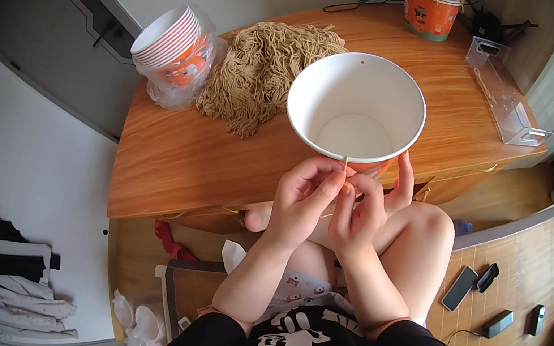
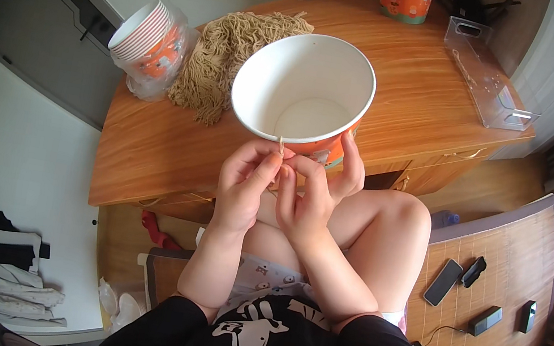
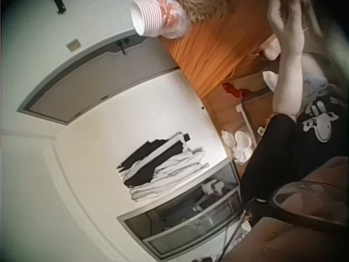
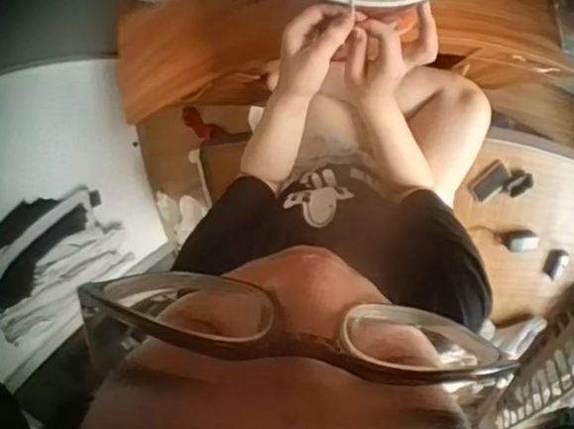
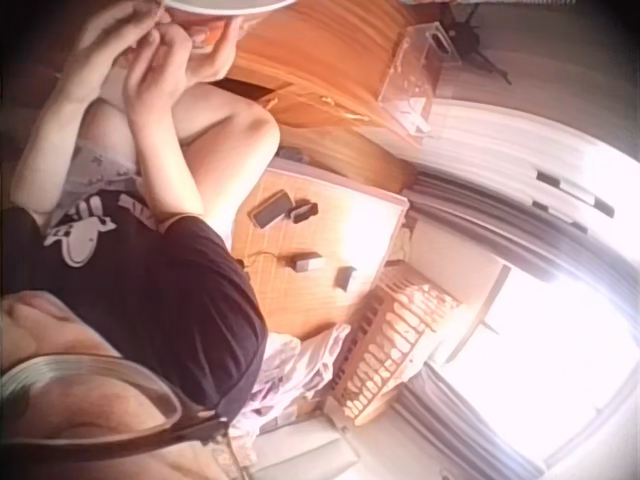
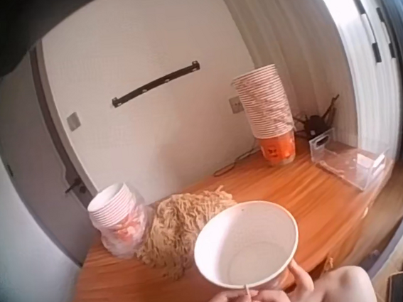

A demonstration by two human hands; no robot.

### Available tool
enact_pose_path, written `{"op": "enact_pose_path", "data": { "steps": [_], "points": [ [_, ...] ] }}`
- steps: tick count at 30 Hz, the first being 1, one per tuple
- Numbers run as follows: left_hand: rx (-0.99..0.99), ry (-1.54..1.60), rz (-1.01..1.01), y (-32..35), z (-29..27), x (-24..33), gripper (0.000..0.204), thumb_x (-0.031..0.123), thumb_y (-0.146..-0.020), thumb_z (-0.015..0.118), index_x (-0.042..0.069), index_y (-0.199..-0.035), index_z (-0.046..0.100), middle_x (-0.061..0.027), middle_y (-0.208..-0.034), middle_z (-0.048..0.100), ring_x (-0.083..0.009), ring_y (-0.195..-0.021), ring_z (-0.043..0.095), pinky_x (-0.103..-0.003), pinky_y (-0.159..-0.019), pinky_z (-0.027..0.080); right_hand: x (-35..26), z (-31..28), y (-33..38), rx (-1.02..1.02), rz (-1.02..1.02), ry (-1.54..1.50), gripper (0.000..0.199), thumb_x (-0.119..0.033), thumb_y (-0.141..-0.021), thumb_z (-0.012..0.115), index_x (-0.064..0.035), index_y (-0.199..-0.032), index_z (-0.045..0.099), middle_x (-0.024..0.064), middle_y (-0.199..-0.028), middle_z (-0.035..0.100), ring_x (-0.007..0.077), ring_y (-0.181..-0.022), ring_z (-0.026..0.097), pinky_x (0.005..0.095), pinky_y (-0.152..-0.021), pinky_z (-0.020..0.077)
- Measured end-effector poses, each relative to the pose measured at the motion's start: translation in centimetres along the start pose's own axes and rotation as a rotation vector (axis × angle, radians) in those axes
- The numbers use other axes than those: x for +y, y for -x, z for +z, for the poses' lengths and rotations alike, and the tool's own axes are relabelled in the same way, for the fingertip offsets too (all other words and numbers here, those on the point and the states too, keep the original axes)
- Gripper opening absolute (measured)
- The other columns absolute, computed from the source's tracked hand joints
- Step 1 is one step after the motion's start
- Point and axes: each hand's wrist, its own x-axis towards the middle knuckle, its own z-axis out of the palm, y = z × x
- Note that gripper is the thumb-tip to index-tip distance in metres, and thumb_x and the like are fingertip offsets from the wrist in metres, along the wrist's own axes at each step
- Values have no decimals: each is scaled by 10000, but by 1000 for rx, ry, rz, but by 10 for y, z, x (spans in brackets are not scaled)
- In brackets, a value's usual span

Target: Attaching thin strings to paper buckets to create handles.

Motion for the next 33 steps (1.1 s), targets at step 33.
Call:
{"op": "enact_pose_path", "data": {
  "steps": [33],
  "points": [
    [45, -1741, 443, -16, -74, 162, 154, 225, -904, 721, 80, -880, 672, -80, -784, 661, -265, -629, 630, -389, -586, 491, 56, -43, -122, -99, 131, -171, 443, -225, -991, 609, -26, -1377, 520, 158, -1405, 539, 292, -1353, 454, 386, -1126, 342]
  ]
}}
